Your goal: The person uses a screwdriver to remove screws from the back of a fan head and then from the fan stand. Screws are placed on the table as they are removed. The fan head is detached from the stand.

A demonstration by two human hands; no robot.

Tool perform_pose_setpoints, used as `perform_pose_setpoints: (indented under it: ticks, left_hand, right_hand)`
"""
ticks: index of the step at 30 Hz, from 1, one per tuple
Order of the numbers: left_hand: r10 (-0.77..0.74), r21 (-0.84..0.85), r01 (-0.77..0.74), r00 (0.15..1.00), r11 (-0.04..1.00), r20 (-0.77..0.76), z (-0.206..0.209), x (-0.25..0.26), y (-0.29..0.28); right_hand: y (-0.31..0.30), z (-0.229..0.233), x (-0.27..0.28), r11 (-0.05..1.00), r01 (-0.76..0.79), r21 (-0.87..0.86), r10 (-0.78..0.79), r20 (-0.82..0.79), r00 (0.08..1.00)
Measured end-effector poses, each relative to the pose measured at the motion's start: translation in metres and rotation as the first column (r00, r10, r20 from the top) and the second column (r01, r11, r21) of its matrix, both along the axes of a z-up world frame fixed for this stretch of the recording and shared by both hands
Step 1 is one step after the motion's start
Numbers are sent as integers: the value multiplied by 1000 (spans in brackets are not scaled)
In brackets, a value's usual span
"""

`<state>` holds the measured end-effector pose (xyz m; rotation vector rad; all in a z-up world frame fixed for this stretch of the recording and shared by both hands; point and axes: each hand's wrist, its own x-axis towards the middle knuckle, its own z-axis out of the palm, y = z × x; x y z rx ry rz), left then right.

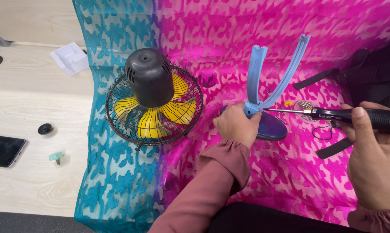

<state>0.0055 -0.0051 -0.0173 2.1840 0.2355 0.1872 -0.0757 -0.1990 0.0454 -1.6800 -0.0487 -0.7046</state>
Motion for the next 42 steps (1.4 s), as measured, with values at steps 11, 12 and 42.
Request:
perform_pose_setpoints:
  ticks: [11, 12, 42]
  left_hand:
    - [30, -43, -24, 987, 999, 157, -33, -13, 7]
    - [27, -62, -17, 985, 998, 168, -38, -14, 7]
    - [-49, -201, 45, 999, 979, -18, -80, -15, 19]
  right_hand:
    - [-16, -23, -5, 993, -42, 107, 37, 50, 998]
    - [-16, -24, -6, 995, -47, 90, 43, 53, 998]
    - [-11, -53, -22, 987, -101, 122, 111, -74, 991]
